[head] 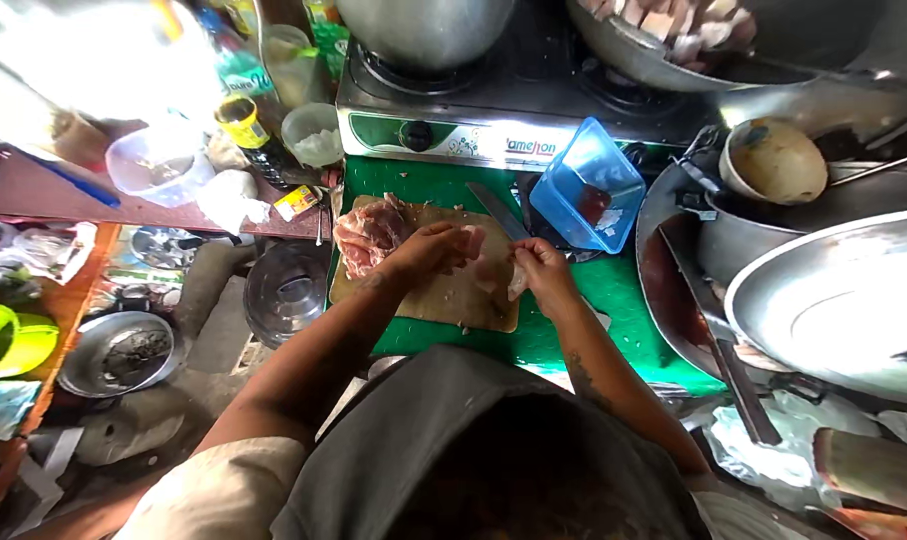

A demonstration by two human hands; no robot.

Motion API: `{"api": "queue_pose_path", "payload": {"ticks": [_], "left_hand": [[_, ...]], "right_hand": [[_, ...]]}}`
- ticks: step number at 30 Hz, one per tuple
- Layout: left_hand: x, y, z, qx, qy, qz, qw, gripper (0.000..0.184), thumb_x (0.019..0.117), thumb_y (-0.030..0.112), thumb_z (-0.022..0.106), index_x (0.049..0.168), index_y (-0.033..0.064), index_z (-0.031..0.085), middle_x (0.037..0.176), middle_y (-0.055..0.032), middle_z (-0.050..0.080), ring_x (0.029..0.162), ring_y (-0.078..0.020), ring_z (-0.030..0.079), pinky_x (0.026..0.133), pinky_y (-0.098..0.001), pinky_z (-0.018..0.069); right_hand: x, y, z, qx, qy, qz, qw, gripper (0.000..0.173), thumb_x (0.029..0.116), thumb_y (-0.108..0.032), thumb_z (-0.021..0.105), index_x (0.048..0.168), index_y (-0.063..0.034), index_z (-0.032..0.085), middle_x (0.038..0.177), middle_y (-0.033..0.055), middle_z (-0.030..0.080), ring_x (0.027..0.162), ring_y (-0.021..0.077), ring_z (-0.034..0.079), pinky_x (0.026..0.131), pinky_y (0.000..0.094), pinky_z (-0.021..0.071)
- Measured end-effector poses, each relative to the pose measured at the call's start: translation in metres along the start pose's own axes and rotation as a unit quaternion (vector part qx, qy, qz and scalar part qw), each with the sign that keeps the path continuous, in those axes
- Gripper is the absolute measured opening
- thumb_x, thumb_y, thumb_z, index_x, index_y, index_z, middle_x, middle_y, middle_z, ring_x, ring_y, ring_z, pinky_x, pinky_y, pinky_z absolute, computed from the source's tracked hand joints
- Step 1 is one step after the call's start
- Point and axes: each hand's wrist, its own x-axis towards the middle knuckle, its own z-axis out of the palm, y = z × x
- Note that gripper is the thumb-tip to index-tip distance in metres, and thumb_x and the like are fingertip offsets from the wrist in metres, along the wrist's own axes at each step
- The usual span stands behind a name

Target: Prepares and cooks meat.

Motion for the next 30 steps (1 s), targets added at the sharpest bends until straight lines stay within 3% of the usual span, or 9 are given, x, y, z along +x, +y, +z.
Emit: {"api": "queue_pose_path", "payload": {"ticks": [6, 8, 11, 15, 17, 21, 23, 27, 30], "left_hand": [[0.0, -0.003, -0.012, -0.055, 0.074, 0.011, 0.996, 0.032, 0.1112, 0.03, 0.04, 0.128, 0.0079, 0.056, 0.088, -0.0022, 0.063, 0.066, -0.0086, 0.058, 0.061, -0.0234, 0.0497], [-0.003, -0.007, -0.018, -0.094, 0.072, 0.026, 0.993, 0.028, 0.1105, 0.026, 0.041, 0.123, 0.0062, 0.056, 0.087, -0.0016, 0.062, 0.065, -0.0075, 0.057, 0.06, -0.0222, 0.0502], [-0.015, -0.002, -0.017, -0.117, 0.088, 0.011, 0.989, 0.026, 0.1102, 0.025, 0.041, 0.123, 0.008, 0.056, 0.088, -0.0018, 0.062, 0.069, -0.0096, 0.06, 0.064, -0.0251, 0.0535], [-0.014, 0.0, -0.014, -0.098, 0.117, 0.028, 0.988, 0.025, 0.1089, 0.027, 0.047, 0.122, 0.0087, 0.058, 0.084, -0.0005, 0.063, 0.065, -0.0069, 0.058, 0.061, -0.0233, 0.051], [-0.019, 0.015, -0.002, -0.042, 0.104, 0.069, 0.991, 0.021, 0.1078, 0.02, 0.051, 0.119, 0.0047, 0.061, 0.091, -0.0012, 0.065, 0.073, -0.0071, 0.062, 0.068, -0.0243, 0.0536], [-0.027, 0.052, 0.035, 0.231, -0.022, 0.211, 0.95, 0.037, 0.1008, 0.014, 0.064, 0.135, -0.0001, 0.059, 0.111, -0.0071, 0.072, 0.096, -0.0064, 0.068, 0.09, -0.0253, 0.0557], [-0.024, 0.063, 0.056, 0.283, -0.049, 0.286, 0.914, 0.055, 0.098, 0.005, 0.062, 0.149, -0.0032, 0.043, 0.117, -0.013, 0.07, 0.099, -0.0103, 0.069, 0.092, -0.0283, 0.0564], [-0.01, 0.069, 0.071, 0.121, 0.005, 0.45, 0.885, 0.053, 0.1001, 0.003, 0.058, 0.147, -0.0076, 0.036, 0.126, -0.014, 0.065, 0.097, -0.0122, 0.071, 0.086, -0.0314, 0.0611], [-0.016, 0.082, 0.068, 0.019, 0.06, 0.396, 0.916, 0.054, 0.1009, 0.009, 0.058, 0.148, -0.0005, 0.033, 0.131, -0.008, 0.063, 0.096, -0.0118, 0.07, 0.083, -0.0306, 0.061]], "right_hand": [[-0.002, -0.025, 0.036, -0.36, -0.171, -0.049, 0.916, 0.06, 0.0924, -0.023, 0.078, 0.143, -0.0003, 0.055, 0.142, 0.0284, 0.05, 0.121, 0.0404, 0.059, 0.103, 0.0533, 0.0498], [-0.013, -0.031, 0.046, -0.467, -0.231, -0.045, 0.852, 0.057, 0.0961, -0.034, 0.073, 0.138, 0.0025, 0.059, 0.152, 0.0313, 0.04, 0.134, 0.0432, 0.05, 0.112, 0.0527, 0.0417], [-0.019, -0.022, 0.043, -0.492, -0.251, -0.084, 0.829, 0.036, 0.1004, -0.018, 0.063, 0.128, 0.0041, 0.065, 0.15, 0.0321, 0.044, 0.133, 0.0422, 0.053, 0.11, 0.0487, 0.0454], [-0.008, -0.013, 0.029, -0.302, -0.151, -0.07, 0.939, 0.034, 0.0929, -0.005, 0.068, 0.124, 0.0088, 0.066, 0.131, 0.0268, 0.059, 0.111, 0.0299, 0.065, 0.097, 0.0368, 0.0547], [0.0, -0.017, 0.019, -0.077, -0.117, -0.01, 0.99, 0.027, 0.1014, -0.004, 0.058, 0.125, 0.0075, 0.06, 0.108, 0.0151, 0.065, 0.087, 0.0154, 0.065, 0.077, 0.0282, 0.0567], [-0.002, -0.039, -0.001, 0.282, -0.194, 0.043, 0.939, 0.044, 0.1107, -0.04, 0.029, 0.131, -0.0088, 0.053, 0.092, 0.0003, 0.072, 0.073, 0.0091, 0.069, 0.066, 0.0271, 0.0594], [-0.005, -0.057, -0.008, 0.324, -0.199, 0.011, 0.925, 0.034, 0.1105, -0.029, 0.034, 0.129, -0.0101, 0.055, 0.088, -0.002, 0.069, 0.07, 0.0062, 0.065, 0.064, 0.0238, 0.0565], [0.015, -0.09, -0.031, 0.405, -0.184, -0.094, 0.891, 0.028, 0.105, -0.023, 0.043, 0.105, -0.0146, 0.07, 0.084, -0.0037, 0.071, 0.069, 0.0028, 0.065, 0.063, 0.019, 0.0552], [0.049, -0.139, -0.071, 0.36, -0.051, -0.203, 0.909, 0.035, 0.1055, -0.022, 0.03, 0.104, -0.0122, 0.063, 0.088, -0.0008, 0.07, 0.075, 0.0076, 0.066, 0.068, 0.0245, 0.0568]]}}
